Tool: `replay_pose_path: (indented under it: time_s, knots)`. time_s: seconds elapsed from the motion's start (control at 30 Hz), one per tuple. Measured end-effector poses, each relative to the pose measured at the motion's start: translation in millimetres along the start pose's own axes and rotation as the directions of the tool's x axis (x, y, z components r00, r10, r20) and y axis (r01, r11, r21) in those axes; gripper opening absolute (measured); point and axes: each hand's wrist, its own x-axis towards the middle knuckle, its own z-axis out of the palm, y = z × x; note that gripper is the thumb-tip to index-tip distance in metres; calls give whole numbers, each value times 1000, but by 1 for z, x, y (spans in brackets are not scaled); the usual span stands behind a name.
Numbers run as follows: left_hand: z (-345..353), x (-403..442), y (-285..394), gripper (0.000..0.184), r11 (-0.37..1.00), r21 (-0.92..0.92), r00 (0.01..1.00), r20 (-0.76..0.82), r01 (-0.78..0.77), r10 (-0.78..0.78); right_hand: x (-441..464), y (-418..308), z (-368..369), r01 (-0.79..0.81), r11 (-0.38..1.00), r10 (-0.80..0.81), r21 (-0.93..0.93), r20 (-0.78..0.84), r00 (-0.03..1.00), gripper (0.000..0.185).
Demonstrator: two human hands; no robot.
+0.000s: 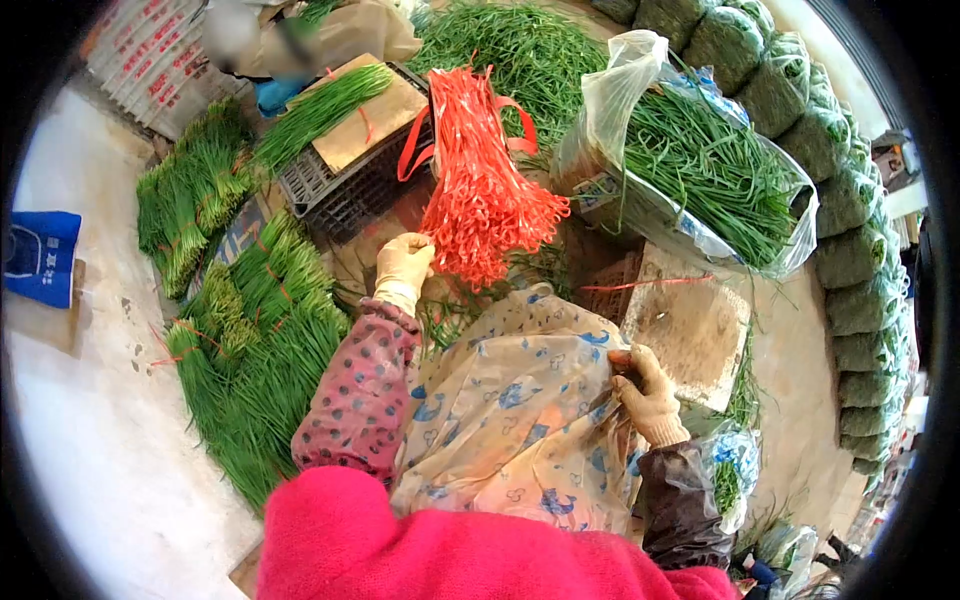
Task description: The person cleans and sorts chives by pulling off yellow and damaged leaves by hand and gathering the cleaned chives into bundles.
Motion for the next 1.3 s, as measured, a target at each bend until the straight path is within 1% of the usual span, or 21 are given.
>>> replay_pose_path:
  time_s: [0.07,0.13,0.2,0.23,0.27,0.3,0.33,0.4,0.47,0.53,0.6,0.63,0.7,0.8,0.87,0.97,1.0,1.07,1.13,1.2,1.3]
  knots:
    - [-15,-16,10,17,994,104,998,68,-14,6,-2,3,-1,16,999,-15,46,-28,1000,30]
    - [-33,-25,-3,20,857,426,957,156,-289,245,-2,2,-6,141,970,-147,-196,-19,989,31]
    - [-30,-76,56,21,469,718,848,343,-515,405,-1,-13,-5,185,900,-225,-394,-58,973,33]
    - [-21,-95,70,17,344,743,807,443,-574,390,-1,-16,1,240,913,-288,-330,-104,952,39]
    - [-10,-108,83,13,206,750,760,535,-629,369,-3,-42,1,243,950,-251,-197,-18,968,48]
    - [3,-123,97,9,170,648,658,656,-742,370,4,-48,4,333,941,-328,-65,73,942,55]
    - [20,-138,109,5,137,538,548,753,-831,364,12,-41,13,459,884,-454,-90,66,889,60]
    - [58,-163,130,4,72,377,377,855,-923,357,7,-72,11,250,967,-256,56,177,950,66]
    - [95,-173,141,5,65,233,239,877,-970,416,21,-50,21,427,886,-438,181,23,899,64]
    - [126,-174,147,7,10,199,183,884,-980,429,32,-35,15,325,825,-339,461,-55,939,57]
    - [157,-178,155,16,115,168,201,884,-979,423,27,-19,-12,64,624,-123,778,17,992,42]
    - [171,-180,156,16,109,142,175,891,-984,419,25,-11,-29,30,667,-6,744,-35,999,38]
    - [195,-182,157,42,243,-17,145,762,-970,631,24,16,-64,20,736,136,677,-177,975,30]
    - [223,-169,148,59,188,15,123,807,-982,577,26,61,-126,-33,755,344,655,-353,870,26]
    - [242,-158,139,55,177,92,168,857,-980,487,34,106,-154,-2,690,448,724,-425,787,26]
    - [268,-127,132,50,136,119,174,831,-983,528,60,183,-182,11,576,588,818,-423,689,23]
    - [273,-121,148,49,229,200,286,845,-953,451,66,199,-189,15,555,612,831,-420,670,22]
    - [290,-80,152,49,208,75,198,717,-975,668,78,232,-197,27,550,619,834,-430,657,22]
    - [302,-26,160,60,57,148,143,673,-987,725,91,254,-201,-38,535,653,844,-384,653,27]
    - [309,4,182,66,12,415,348,744,-910,570,103,308,-206,-146,727,584,670,-494,644,32]
    - [325,39,202,78,-84,544,525,833,-835,175,101,288,-214,-246,817,544,522,-552,632,38]
